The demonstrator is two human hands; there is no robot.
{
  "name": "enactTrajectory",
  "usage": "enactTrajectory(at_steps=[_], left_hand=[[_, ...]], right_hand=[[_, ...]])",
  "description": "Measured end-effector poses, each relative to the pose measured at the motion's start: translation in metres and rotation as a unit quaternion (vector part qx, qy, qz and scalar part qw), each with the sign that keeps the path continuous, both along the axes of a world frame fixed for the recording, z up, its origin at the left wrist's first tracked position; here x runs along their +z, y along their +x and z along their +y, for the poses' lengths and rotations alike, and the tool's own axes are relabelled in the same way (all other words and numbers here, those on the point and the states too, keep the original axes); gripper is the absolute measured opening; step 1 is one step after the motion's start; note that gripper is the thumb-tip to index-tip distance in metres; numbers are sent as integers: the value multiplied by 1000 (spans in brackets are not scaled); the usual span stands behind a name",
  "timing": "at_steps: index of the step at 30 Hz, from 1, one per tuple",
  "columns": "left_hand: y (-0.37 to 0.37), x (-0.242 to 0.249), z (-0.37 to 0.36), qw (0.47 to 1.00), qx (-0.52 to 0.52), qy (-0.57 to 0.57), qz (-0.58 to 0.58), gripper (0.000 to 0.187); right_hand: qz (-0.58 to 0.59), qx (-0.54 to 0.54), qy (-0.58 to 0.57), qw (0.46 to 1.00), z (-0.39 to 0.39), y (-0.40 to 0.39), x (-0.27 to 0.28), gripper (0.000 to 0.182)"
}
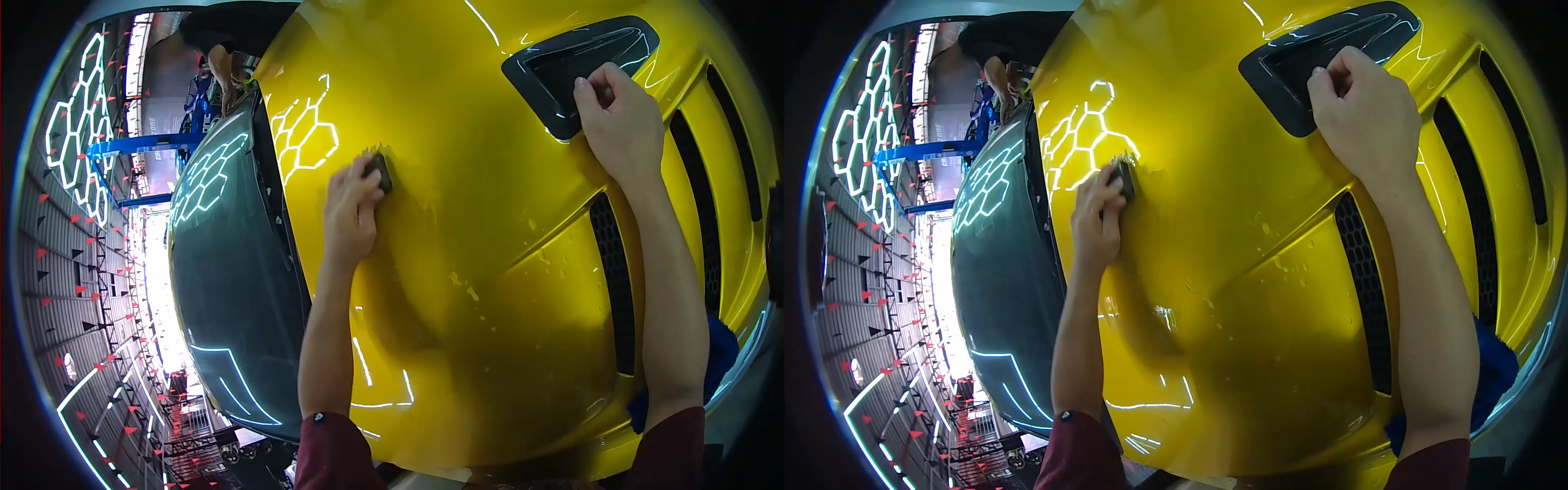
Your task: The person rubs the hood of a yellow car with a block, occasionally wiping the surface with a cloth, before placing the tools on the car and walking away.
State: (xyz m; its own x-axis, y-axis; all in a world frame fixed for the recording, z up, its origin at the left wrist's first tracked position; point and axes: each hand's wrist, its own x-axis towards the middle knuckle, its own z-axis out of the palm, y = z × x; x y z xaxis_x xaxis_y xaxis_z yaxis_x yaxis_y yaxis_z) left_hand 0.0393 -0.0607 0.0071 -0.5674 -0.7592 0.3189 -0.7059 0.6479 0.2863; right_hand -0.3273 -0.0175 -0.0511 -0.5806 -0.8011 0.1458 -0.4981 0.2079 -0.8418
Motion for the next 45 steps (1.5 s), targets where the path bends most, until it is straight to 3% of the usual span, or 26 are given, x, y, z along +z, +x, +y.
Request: enactTrajectory(at_steps=[3, 6, 8, 9, 12, 15, 18, 22, 24, 26, 28, 30, 34, 35, 38, 40, 45], left_hand=[[13, -1, 68, 998, -50, -20, -18, 21], [24, -9, 68, 995, -79, -54, -41, 21], [10, 4, 22, 998, -15, 26, -50, 20], [1, 2, -1, 999, -18, -5, -36, 23], [10, -2, 11, 1000, -9, 16, -25, 24], [17, 5, 89, 997, -63, -8, -40, 24], [23, -6, 85, 995, -91, -28, -32, 25], [-8, 1, 14, 999, -35, 1, -41, 25], [-1, -4, 27, 999, -22, 24, -30, 22], [6, -6, 77, 996, -66, -29, -52, 12], [-2, 5, 109, 997, -49, 12, -54, 17], [-3, -5, 75, 998, -56, -4, -38, 21], [-29, -3, 20, 999, -37, -1, -27, 27], [-25, -3, 29, 998, -51, -7, -27, 27], [-5, -3, 101, 997, -75, -5, -29, 24], [-1, 0, 108, 996, -78, 6, -42, 26], [-32, -2, 12, 997, -65, 21, -24, 31]], right_hand=[[15, -2, -13, 1000, -1, 1, -1, 24], [43, -7, -14, 999, 0, 2, -4, 24], [38, -1, -21, 999, 3, 2, -8, 24], [38, -4, -28, 999, 1, 0, -9, 24], [30, -1, -28, 999, -1, 1, -8, 24], [31, -11, -18, 999, -2, 1, -6, 23], [50, -18, -16, 998, 1, 0, -10, 23], [63, -9, -31, 997, 1, 2, -13, 24], [34, -9, -38, 999, -1, -1, -12, 23], [43, -18, -25, 999, -4, 0, -6, 23], [61, -27, -22, 998, 0, 0, -10, 24], [89, -22, -41, 995, 0, 3, -14, 26], [31, 1, -14, 999, 1, 0, -10, 25], [80, -8, -64, 995, -2, -1, -20, 25], [59, -15, -35, 998, -1, 1, -15, 24], [86, -27, -53, 995, -3, 2, -18, 24], [31, 1, -14, 999, 0, 0, -10, 25]])
